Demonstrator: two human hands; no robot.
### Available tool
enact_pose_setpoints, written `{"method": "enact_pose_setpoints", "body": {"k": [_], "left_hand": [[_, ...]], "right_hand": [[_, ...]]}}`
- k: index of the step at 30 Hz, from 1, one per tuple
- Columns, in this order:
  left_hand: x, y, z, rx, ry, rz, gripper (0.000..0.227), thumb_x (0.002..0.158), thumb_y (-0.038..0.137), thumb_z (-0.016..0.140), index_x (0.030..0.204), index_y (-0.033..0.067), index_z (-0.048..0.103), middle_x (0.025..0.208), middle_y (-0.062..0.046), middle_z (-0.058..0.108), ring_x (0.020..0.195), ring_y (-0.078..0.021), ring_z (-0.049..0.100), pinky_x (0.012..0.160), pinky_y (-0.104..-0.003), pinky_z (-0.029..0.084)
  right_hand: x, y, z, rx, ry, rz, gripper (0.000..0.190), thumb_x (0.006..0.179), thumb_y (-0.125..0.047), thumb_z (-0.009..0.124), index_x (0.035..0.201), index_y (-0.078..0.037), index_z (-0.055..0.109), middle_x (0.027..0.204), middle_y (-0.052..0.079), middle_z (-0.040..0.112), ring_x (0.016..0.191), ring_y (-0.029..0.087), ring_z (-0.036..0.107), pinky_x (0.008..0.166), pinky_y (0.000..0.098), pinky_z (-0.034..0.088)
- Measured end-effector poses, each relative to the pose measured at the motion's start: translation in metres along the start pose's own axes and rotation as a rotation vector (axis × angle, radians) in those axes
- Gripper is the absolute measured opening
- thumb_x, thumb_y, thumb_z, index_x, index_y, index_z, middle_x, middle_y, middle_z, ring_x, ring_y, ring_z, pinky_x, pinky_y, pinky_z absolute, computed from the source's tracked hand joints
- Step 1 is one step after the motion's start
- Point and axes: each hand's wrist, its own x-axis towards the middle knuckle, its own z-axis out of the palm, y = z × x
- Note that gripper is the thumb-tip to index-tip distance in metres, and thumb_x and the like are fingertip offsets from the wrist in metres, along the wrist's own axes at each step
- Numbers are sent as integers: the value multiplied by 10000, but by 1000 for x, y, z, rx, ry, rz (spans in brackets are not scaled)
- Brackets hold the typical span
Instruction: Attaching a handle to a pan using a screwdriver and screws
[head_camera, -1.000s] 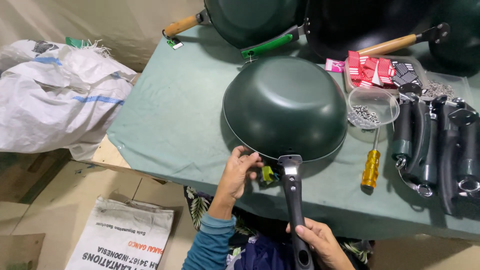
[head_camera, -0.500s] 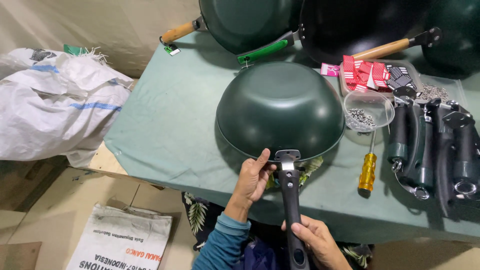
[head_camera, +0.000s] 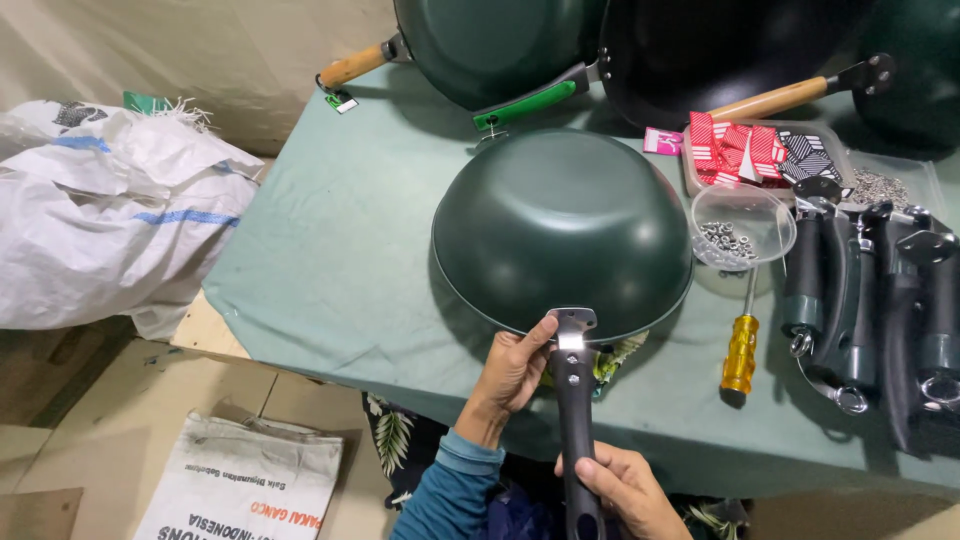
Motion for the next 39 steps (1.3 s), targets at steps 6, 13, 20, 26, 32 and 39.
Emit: {"method": "enact_pose_setpoints", "body": {"k": [6, 13, 20, 26, 32, 39], "left_hand": [[-4, 7, 7, 12, 23, 15, 228, 897, 113, 749, 1016, -82, 745, 1042, -238, 755, 983, -288, 747, 852, -341, 623], [0, -1, 1, -8, 37, 40, 159, 902, 84, 743, 1022, -20, 745, 1026, -181, 767, 972, -282, 754, 814, -290, 607], [1, -4, -6, 20, 67, 20, 123, 907, 114, 748, 938, -4, 767, 957, -125, 780, 849, -136, 712, 715, -210, 529], [0, -1, -2, 8, 23, 22, 174, 903, 89, 735, 1023, -36, 744, 1053, -204, 762, 973, -259, 749, 838, -301, 614], [0, 0, -1, 21, 20, 32, 179, 902, 88, 733, 1028, -39, 744, 1045, -215, 762, 973, -276, 752, 827, -305, 615], [1, -4, 0, -5, 61, 62, 178, 886, 73, 743, 995, -67, 748, 1020, -202, 764, 943, -275, 752, 828, -340, 624]], "right_hand": [[1, -1, -6, -62, 10, 83, 342, 928, -242, 680, 1022, 66, 797, 697, 77, 540, 496, 181, 481, 504, 286, 296], [3, 4, -8, -8, -31, 73, 355, 919, -240, 688, 1007, 90, 785, 592, 106, 544, 468, 185, 465, 485, 290, 291], [-3, -6, 1, 34, -5, 114, 346, 929, -221, 687, 1015, 104, 774, 661, 104, 550, 493, 208, 513, 506, 300, 337], [-5, -4, 2, 8, 26, 89, 371, 915, -268, 694, 992, 83, 786, 626, 86, 516, 478, 190, 466, 492, 301, 295], [-1, 2, -3, 8, -12, 67, 378, 924, -276, 680, 998, 82, 780, 640, 79, 518, 489, 185, 474, 494, 298, 303], [2, 4, -1, 19, 7, 92, 385, 938, -256, 674, 1046, 94, 794, 659, 92, 535, 474, 188, 497, 479, 285, 318]]}}
